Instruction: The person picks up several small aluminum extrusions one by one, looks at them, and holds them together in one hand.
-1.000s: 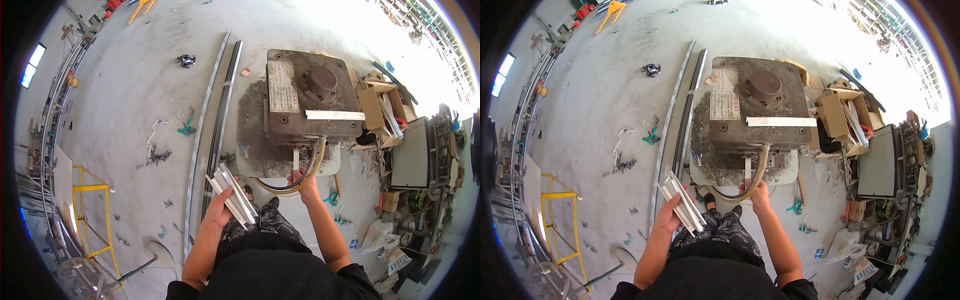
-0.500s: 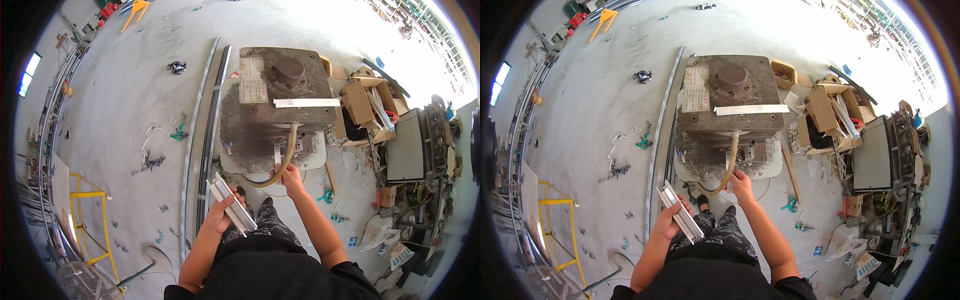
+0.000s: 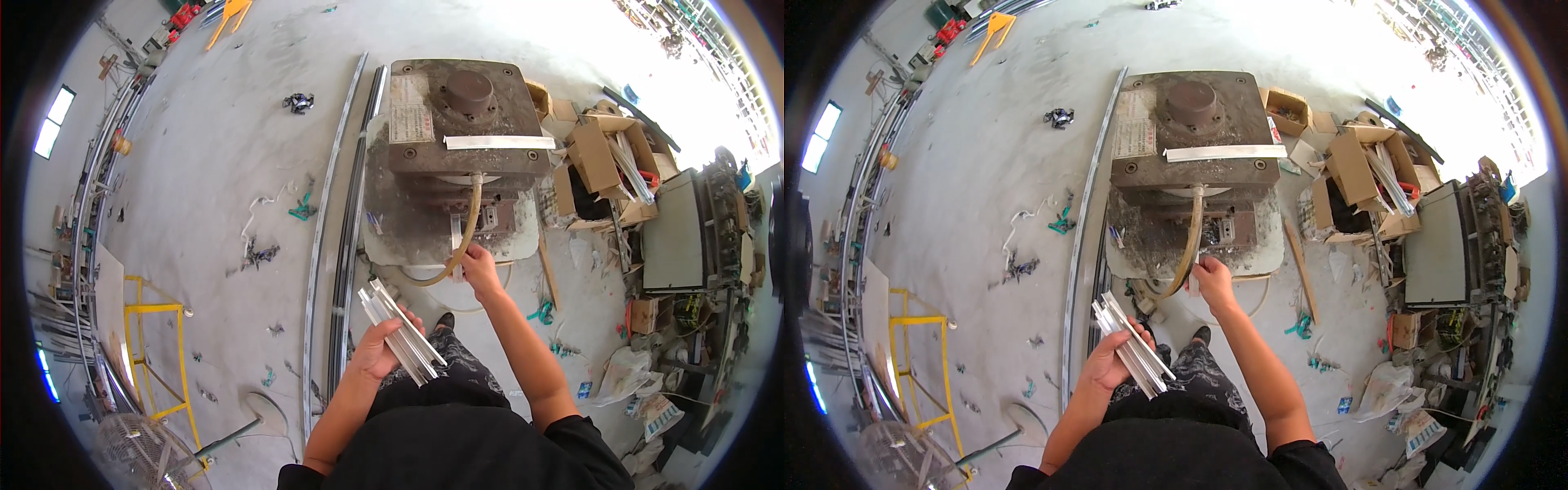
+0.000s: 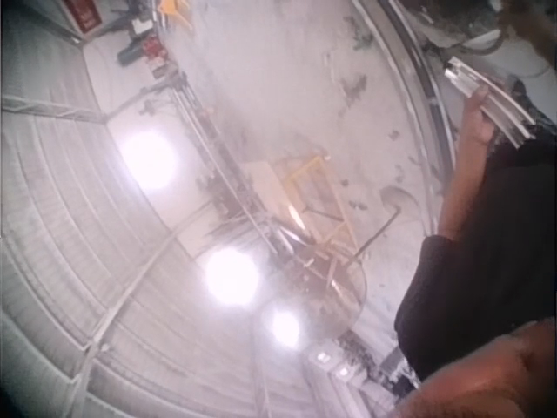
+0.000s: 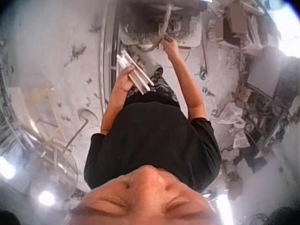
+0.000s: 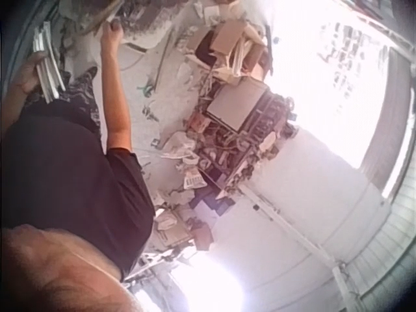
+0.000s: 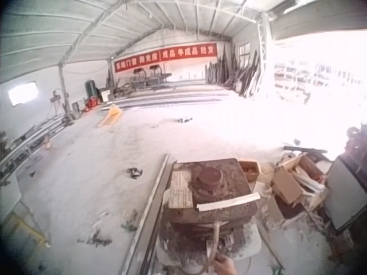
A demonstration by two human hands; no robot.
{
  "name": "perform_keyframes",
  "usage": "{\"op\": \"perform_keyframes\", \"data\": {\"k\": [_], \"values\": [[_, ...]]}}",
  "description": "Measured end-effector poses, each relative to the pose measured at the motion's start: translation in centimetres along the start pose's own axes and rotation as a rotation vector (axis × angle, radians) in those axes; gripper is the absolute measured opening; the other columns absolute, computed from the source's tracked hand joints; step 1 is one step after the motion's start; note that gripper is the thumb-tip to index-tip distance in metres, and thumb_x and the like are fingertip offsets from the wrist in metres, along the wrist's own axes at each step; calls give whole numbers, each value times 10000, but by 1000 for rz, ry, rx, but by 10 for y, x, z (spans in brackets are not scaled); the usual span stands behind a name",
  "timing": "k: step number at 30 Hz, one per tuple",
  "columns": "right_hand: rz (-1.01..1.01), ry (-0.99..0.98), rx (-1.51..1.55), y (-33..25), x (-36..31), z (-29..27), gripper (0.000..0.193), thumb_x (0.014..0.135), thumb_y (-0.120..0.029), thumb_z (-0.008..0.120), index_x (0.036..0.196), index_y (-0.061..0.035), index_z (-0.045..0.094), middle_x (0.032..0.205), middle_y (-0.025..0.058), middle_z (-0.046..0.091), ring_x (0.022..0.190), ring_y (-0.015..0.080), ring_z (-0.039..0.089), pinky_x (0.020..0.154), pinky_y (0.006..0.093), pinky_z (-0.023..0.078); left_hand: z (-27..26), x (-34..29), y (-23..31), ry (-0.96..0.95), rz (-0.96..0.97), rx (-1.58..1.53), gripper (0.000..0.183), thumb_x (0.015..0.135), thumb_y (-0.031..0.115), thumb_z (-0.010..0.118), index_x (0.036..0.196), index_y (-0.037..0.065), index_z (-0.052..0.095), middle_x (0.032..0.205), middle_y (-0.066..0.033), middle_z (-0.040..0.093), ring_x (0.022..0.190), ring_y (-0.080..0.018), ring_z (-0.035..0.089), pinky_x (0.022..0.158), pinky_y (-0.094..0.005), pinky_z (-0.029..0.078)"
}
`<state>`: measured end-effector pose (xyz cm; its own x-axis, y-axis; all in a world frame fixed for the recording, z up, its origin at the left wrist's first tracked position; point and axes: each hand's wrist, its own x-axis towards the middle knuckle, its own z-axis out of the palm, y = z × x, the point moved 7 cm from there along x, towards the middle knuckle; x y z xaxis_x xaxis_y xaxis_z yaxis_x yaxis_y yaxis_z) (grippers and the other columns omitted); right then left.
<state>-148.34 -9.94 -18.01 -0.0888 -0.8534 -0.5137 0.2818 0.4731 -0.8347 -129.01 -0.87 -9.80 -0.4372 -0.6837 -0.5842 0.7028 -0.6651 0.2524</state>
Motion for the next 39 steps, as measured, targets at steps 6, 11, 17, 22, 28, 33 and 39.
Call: {"op": "perform_keyframes", "data": {"k": [6, 11, 17, 22, 28, 33, 39], "values": [[19, 58, 46, 0, -5, 0, 146, 825, -111, 575, 904, 12, 570, 757, 99, 618, 670, 182, 622, 559, 276, 493, -3, -5, 20, -14, -66, 21, 272, 744, 85, 622, 990, 67, 508, 856, -82, 579, 846, -262, 580, 787, -438, 489], [29, 76, -53, 8, -30, -3, 137, 834, -94, 545, 840, 42, 567, 700, 98, 608, 581, 166, 593, 518, 278, 484, -18, -4, 38, -15, -77, -20, 188, 772, 104, 599, 940, 97, 517, 792, -53, 597, 794, -208, 603, 756, -433, 498], [-146, 541, -367, 15, -73, -99, 137, 817, -112, 574, 826, 15, 625, 671, 36, 601, 625, 106, 541, 589, 242, 422, -20, -1, 53, -18, -78, 18, 160, 772, 90, 590, 918, 87, 523, 799, -57, 593, 802, -205, 598, 759, -420, 500], [-213, 677, -631, -29, -21, -154, 232, 788, -200, 616, 873, 16, 620, 672, 111, 581, 601, 196, 534, 608, 305, 440, -19, 17, 46, 87, -115, 147, 226, 751, 111, 631, 950, 50, 542, 853, -93, 579, 806, -225, 580, 758, -400, 495], [-480, 587, -766, -92, -104, -53, 175, 798, -158, 621, 886, -9, 597, 725, 109, 588, 661, 228, 554, 624, 319, 451, -15, 24, 50, 197, 9, 334, 299, 759, 86, 652, 1024, 33, 524, 872, -71, 583, 820, -210, 593, 747, -377, 505], [-206, -97, -628, -54, -146, 76, 248, 808, -223, 635, 898, 4, 589, 754, 123, 622, 675, 247, 615, 611, 322, 478, 4, 25, 40, 150, 37, 411, 272, 750, 77, 676, 993, 18, 571, 880, -58, 613, 769, -180, 598, 720, -334, 494], [-517, 331, -487, -32, -179, 22, 97, 870, -95, 530, 869, -3, 562, 666, 84, 598, 604, 167, 588, 568, 280, 481, 2, 24, 47, 92, 78, 395, 200, 764, 80, 664, 932, 29, 566, 781, -70, 603, 707, -168, 589, 635, -280, 471]]}}
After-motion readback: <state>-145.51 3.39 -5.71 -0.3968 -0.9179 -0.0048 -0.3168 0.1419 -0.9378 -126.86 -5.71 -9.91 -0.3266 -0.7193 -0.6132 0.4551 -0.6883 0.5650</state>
